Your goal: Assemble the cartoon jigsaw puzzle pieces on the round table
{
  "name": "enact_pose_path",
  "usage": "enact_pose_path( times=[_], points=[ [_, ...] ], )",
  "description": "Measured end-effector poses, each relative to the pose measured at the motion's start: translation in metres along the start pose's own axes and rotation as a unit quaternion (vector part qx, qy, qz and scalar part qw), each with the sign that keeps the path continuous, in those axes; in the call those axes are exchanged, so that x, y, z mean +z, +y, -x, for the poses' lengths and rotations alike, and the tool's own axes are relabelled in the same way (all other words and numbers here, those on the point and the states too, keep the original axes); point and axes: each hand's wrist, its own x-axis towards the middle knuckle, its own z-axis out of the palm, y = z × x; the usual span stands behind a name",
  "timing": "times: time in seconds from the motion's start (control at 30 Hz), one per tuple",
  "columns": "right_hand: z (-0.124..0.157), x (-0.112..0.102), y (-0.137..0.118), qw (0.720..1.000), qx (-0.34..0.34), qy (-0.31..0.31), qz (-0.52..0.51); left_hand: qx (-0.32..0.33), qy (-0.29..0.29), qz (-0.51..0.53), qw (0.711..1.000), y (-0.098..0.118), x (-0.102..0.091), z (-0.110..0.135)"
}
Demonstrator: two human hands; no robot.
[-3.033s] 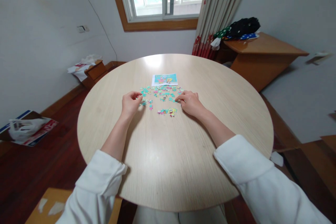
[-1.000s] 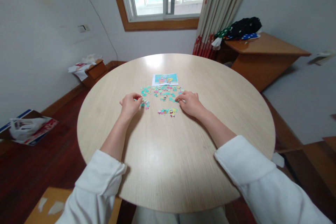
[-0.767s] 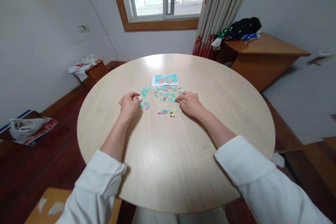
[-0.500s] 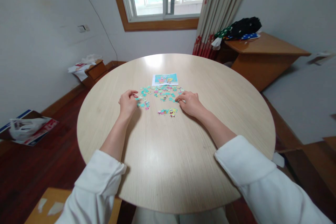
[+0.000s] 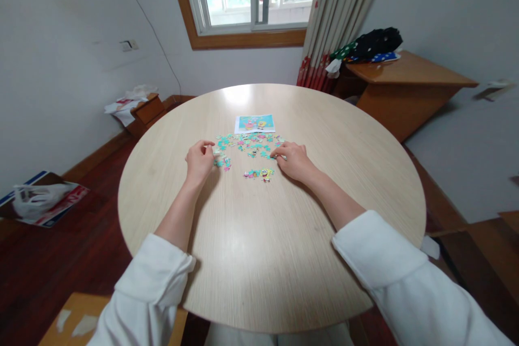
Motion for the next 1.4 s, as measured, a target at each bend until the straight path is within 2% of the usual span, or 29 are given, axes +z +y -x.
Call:
enact_pose_path(
  times=[1.0, 1.4],
  points=[
    [0.0, 0.0, 0.0, 1.0, -0.001, -0.002, -0.006, -0.008, 0.001, 0.008, 1.0, 0.004, 0.0, 0.002],
    [0.0, 0.001, 0.0, 1.0, -0.001, -0.002, 0.002, -0.031, 0.045, 0.045, 0.998, 0.013, -0.008, 0.003]
  ],
)
